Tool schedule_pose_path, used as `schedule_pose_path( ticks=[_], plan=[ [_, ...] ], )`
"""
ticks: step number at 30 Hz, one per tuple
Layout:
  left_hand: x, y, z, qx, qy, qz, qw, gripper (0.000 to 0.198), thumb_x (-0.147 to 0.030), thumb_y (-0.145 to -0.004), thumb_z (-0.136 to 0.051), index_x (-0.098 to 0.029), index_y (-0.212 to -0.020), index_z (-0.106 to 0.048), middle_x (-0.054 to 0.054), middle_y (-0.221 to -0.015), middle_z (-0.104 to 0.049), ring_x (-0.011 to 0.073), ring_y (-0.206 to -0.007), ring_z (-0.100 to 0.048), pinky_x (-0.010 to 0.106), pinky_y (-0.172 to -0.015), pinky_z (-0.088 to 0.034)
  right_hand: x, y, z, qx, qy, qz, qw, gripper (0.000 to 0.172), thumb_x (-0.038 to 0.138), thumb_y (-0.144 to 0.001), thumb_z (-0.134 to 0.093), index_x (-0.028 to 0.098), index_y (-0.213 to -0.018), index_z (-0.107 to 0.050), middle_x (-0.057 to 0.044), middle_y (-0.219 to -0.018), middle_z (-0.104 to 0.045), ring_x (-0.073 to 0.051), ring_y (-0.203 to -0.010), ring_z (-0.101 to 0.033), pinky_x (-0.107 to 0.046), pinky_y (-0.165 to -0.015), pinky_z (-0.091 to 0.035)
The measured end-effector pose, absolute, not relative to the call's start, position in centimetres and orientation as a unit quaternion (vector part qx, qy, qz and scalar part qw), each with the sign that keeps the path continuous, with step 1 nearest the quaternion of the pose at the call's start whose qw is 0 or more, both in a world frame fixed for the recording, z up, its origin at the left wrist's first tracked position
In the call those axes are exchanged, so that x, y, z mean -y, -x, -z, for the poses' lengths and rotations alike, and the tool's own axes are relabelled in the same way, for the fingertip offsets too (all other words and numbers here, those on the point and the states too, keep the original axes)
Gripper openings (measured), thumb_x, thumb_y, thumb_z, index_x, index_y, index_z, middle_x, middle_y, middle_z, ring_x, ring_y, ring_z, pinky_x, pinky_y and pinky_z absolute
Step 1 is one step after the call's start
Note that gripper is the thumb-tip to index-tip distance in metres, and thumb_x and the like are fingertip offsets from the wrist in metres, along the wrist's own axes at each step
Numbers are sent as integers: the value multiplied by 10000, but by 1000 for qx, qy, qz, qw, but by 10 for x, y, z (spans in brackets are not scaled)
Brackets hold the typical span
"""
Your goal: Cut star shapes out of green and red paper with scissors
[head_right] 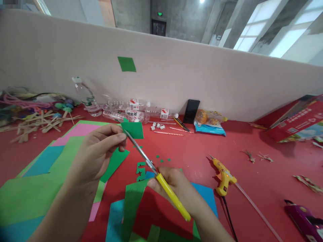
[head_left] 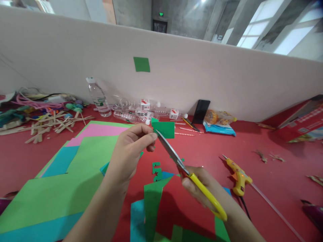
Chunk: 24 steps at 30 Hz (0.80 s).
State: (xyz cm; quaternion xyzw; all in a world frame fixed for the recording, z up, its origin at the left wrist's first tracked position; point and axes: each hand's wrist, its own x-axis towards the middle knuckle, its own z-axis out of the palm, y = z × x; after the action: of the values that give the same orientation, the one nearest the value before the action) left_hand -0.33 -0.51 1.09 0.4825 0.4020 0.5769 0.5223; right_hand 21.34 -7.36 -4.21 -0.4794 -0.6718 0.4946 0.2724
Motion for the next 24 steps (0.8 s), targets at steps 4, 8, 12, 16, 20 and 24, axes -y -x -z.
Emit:
schedule_pose_path(
  ticks=[4, 8, 12, 16, 20, 24],
  plan=[
    [5, 5, -11, -407, -511, -565, 504, 114, -195, -750, -764, -204, -668, -686, -45, -566, -618, 85, -545, -576, 193, -550, -482, 75, -216, 45, 643, 469, -536, 282, 685, 904, -883, -469, 249, -712, -361, 91, -581, -288, -91, -503, -241, -254, -473, -154],
    [2, 10, -12, -407, -527, -583, 466, 75, -184, -762, -766, -216, -713, -720, -37, -621, -647, 97, -577, -596, 209, -563, -496, 74, -218, 44, 641, 453, -552, 281, 667, 875, -900, -492, 249, -706, -366, 89, -589, -272, -94, -516, -225, -256, -475, -147],
    [-1, 16, -8, -399, -536, -615, 419, 37, -210, -840, -756, -236, -814, -761, -21, -751, -691, 107, -686, -613, 219, -635, -513, 71, -219, 42, 682, 437, -532, 246, 692, 894, -890, -472, 237, -697, -373, 78, -630, -281, -99, -547, -226, -259, -483, -170],
    [-2, 18, -5, -401, -557, -608, 399, 102, -214, -872, -744, -227, -771, -737, -26, -704, -653, 105, -680, -583, 218, -628, -490, 71, -220, 44, 695, 427, -517, 259, 694, 881, -909, -458, 229, -689, -367, 70, -639, -310, -100, -560, -242, -258, -494, -193],
    [1, 16, -8, -406, -554, -611, 393, 125, -203, -879, -724, -224, -757, -703, -37, -672, -636, 96, -639, -585, 214, -610, -491, 73, -223, 47, 659, 414, -566, 273, 647, 827, -920, -531, 233, -697, -401, 83, -573, -322, -87, -493, -259, -243, -448, -171],
    [4, 15, -10, -419, -553, -606, 388, 133, -211, -874, -723, -221, -745, -694, -43, -630, -621, 91, -596, -577, 208, -568, -477, 77, -225, 48, 619, 414, -605, 282, 615, 788, -927, -569, 236, -706, -415, 99, -500, -346, -68, -404, -277, -219, -389, -179]
  ],
)
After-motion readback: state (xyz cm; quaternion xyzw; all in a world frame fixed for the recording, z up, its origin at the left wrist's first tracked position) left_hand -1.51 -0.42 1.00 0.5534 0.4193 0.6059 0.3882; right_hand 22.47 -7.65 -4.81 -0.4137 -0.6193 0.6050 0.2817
